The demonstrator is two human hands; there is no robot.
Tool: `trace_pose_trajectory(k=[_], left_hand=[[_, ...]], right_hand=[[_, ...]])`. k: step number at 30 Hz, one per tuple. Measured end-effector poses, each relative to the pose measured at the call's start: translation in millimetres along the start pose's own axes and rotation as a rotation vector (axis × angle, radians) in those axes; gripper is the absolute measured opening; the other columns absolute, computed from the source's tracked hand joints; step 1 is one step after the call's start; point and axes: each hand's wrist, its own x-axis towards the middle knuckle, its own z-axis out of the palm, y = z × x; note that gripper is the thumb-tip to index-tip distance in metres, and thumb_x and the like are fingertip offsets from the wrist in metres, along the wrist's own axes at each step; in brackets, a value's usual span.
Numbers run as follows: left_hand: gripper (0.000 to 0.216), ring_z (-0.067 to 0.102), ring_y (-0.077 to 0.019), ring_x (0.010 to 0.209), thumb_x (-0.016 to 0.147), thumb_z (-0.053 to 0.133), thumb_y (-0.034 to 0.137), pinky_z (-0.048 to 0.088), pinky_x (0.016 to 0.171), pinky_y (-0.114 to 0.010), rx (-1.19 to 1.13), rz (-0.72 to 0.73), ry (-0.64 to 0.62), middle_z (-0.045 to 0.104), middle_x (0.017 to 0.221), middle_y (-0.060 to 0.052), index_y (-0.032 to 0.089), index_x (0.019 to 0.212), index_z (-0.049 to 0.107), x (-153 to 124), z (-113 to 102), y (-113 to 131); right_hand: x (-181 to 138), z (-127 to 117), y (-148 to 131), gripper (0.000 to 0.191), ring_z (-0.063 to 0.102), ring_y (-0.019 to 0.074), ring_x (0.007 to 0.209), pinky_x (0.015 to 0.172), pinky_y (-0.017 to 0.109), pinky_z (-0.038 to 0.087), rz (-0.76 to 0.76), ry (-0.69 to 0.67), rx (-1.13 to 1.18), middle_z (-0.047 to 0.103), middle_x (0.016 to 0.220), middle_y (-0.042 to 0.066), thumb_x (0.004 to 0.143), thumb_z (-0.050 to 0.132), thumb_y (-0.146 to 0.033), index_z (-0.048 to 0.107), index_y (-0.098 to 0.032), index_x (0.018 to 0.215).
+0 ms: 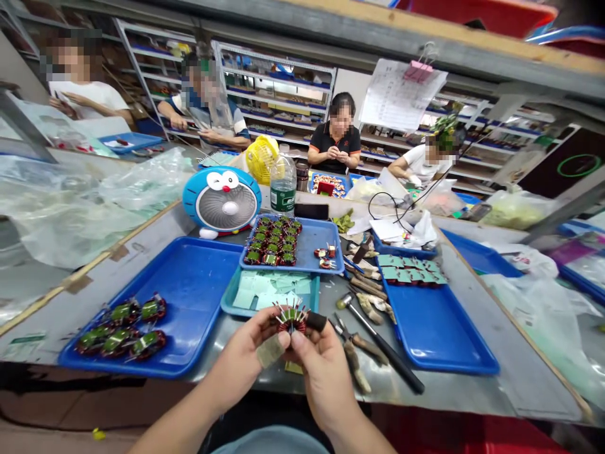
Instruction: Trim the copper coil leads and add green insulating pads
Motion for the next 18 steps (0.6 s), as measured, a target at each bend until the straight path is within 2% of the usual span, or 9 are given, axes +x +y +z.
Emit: trace_pose_trajectory(k=[14, 16, 18], left_hand=[[0.053, 0.065, -0.0309, 0.123, 0.091, 0.076, 0.052, 0.050, 0.108, -0.042, -0.013, -0.017, 0.018, 0.070, 0.133, -0.012, 0.019, 0.130, 0.063, 4, 6, 2], [0.054, 0.067, -0.0303, 0.119, 0.090, 0.077, 0.052, 0.052, 0.104, -0.041, -0.014, -0.015, 0.006, 0.071, 0.132, -0.012, 0.020, 0.131, 0.063, 3, 2, 1], [0.053, 0.067, -0.0300, 0.120, 0.090, 0.078, 0.048, 0.052, 0.104, -0.040, -0.008, -0.025, -0.010, 0.071, 0.133, -0.011, 0.022, 0.133, 0.062, 2, -4, 1]], right_hand=[[0, -6, 4, 0.041, 0.073, 0.0216, 0.092, 0.073, 0.032, 0.061, 0.028, 0.022, -0.040, 0.076, 0.108, 0.005, 0.086, 0.084, -0.045, 0.066, -0.024, 0.116], [-1, -11, 1, 0.041, 0.072, 0.0233, 0.098, 0.080, 0.035, 0.060, 0.009, -0.013, -0.093, 0.075, 0.111, 0.006, 0.087, 0.082, -0.046, 0.065, -0.024, 0.117], [-2, -19, -10, 0.051, 0.070, 0.0250, 0.106, 0.090, 0.038, 0.058, -0.013, -0.058, -0.219, 0.073, 0.117, 0.007, 0.085, 0.085, -0.043, 0.061, -0.025, 0.127]])
